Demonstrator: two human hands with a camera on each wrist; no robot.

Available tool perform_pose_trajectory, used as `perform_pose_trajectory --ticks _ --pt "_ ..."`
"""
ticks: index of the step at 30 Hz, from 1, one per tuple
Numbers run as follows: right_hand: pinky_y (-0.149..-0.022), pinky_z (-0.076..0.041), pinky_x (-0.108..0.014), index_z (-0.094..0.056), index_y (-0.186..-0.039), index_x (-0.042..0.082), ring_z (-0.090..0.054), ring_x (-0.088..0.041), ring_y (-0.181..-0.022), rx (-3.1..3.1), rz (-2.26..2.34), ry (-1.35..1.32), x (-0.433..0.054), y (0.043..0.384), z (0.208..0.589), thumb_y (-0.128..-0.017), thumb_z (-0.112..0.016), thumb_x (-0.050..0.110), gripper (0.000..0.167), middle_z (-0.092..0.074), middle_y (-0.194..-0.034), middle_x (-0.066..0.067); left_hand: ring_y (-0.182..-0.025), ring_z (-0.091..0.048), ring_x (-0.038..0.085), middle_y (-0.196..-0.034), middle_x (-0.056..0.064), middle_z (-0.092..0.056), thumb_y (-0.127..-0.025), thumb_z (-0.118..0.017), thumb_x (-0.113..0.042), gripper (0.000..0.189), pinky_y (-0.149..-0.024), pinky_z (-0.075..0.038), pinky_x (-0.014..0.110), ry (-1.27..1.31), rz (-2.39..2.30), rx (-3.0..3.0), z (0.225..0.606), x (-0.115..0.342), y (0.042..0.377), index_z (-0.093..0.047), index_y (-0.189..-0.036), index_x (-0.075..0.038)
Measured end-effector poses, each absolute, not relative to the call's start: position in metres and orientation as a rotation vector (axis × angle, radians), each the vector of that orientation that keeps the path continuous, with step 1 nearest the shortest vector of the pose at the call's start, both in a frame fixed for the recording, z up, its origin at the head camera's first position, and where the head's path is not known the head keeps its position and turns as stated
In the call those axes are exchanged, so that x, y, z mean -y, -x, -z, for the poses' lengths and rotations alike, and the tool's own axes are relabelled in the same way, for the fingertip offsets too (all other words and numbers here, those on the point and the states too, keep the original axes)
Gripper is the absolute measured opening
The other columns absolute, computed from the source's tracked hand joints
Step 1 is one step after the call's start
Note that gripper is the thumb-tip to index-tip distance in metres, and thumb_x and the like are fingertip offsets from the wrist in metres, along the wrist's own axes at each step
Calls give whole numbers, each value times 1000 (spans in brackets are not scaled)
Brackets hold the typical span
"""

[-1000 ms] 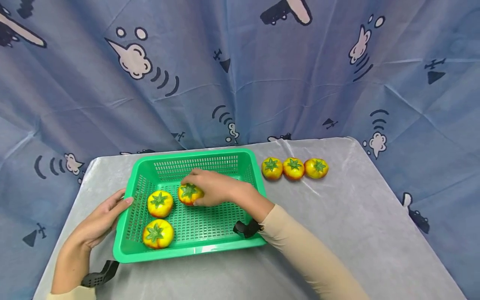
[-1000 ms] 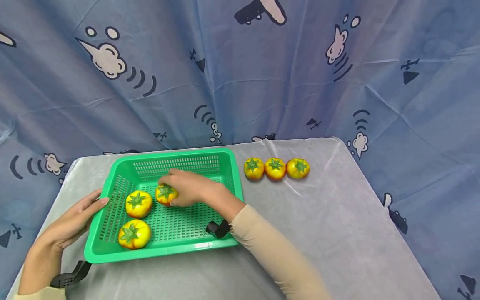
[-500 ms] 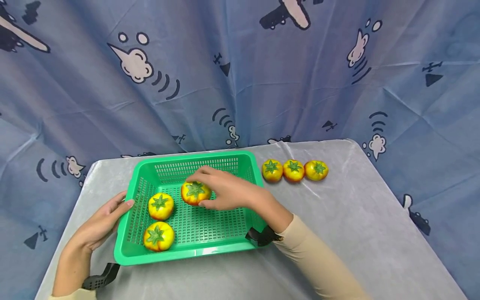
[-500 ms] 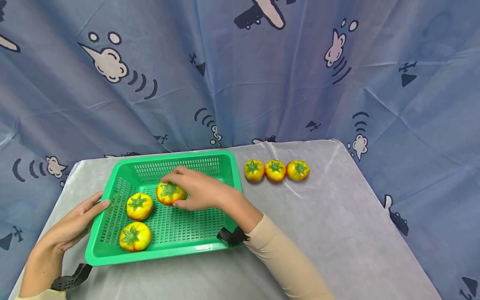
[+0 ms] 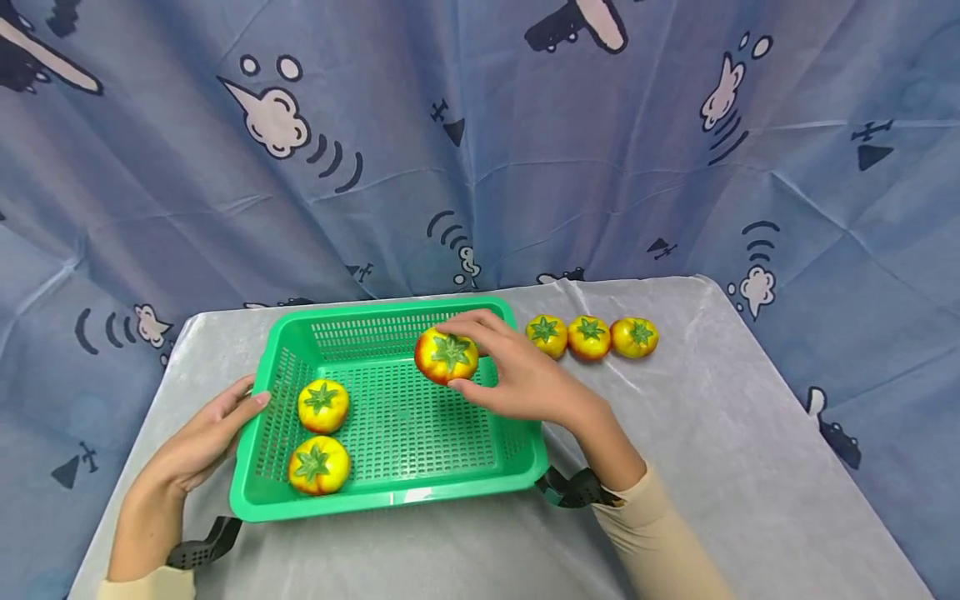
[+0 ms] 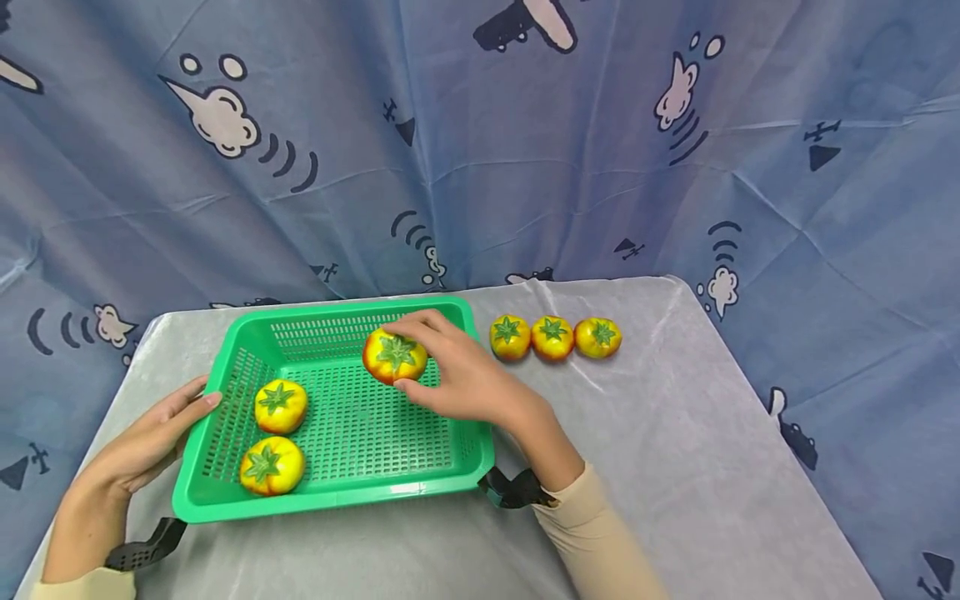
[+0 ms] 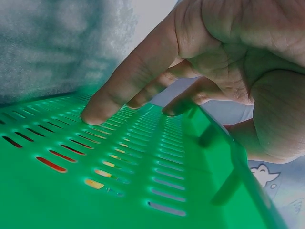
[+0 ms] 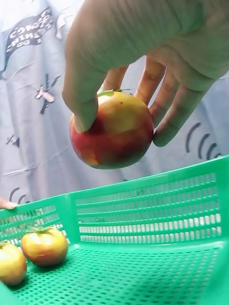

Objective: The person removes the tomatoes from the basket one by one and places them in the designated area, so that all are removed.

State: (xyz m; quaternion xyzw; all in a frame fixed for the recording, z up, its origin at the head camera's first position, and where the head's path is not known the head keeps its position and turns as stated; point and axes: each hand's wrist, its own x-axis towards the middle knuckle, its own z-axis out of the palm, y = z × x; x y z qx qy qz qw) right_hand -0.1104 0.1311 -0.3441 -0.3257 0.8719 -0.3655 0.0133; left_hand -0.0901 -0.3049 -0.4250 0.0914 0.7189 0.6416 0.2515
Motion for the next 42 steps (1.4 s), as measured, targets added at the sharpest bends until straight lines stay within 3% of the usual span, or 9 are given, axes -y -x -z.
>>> perform_pose_trajectory --ticks 18,27,35,42 --pt "-107 -59 -49 -54 -153 22 -51 -26 -144 -2844 1336 712 -188 88 368 -95 -81 16 64 -50 -156 -5 -111 -75 12 -128 -12 -66 -118 -35 -27 71 -90 -66 35 -239 -1750 -1950 426 305 91 6 -164 8" --pt "-100 -62 -52 -55 -152 19 -58 -27 -134 -2921 1402 639 -208 80 381 -93 -82 12 65 -53 -153 -8 -112 -75 11 -128 -12 -65 -118 -36 -28 72 -90 -66 34 -222 -1746 -1957 425 305 90 5 -165 7" --pt "-100 -62 -46 -55 -153 17 -62 -22 -125 -3001 1390 567 -224 79 389 -92 -83 9 68 -55 -148 -9 -111 -75 12 -129 -10 -65 -118 -37 -28 72 -90 -66 35 -226 -1746 -1968 425 303 91 5 -165 7" --pt "-98 -62 -54 -53 -153 10 -61 -31 -126 -2987 1365 475 -234 80 400 -93 -82 8 67 -52 -151 -15 -111 -75 12 -129 -8 -63 -118 -36 -29 72 -90 -66 36 -215 -1732 -1977 424 302 90 5 -166 6"
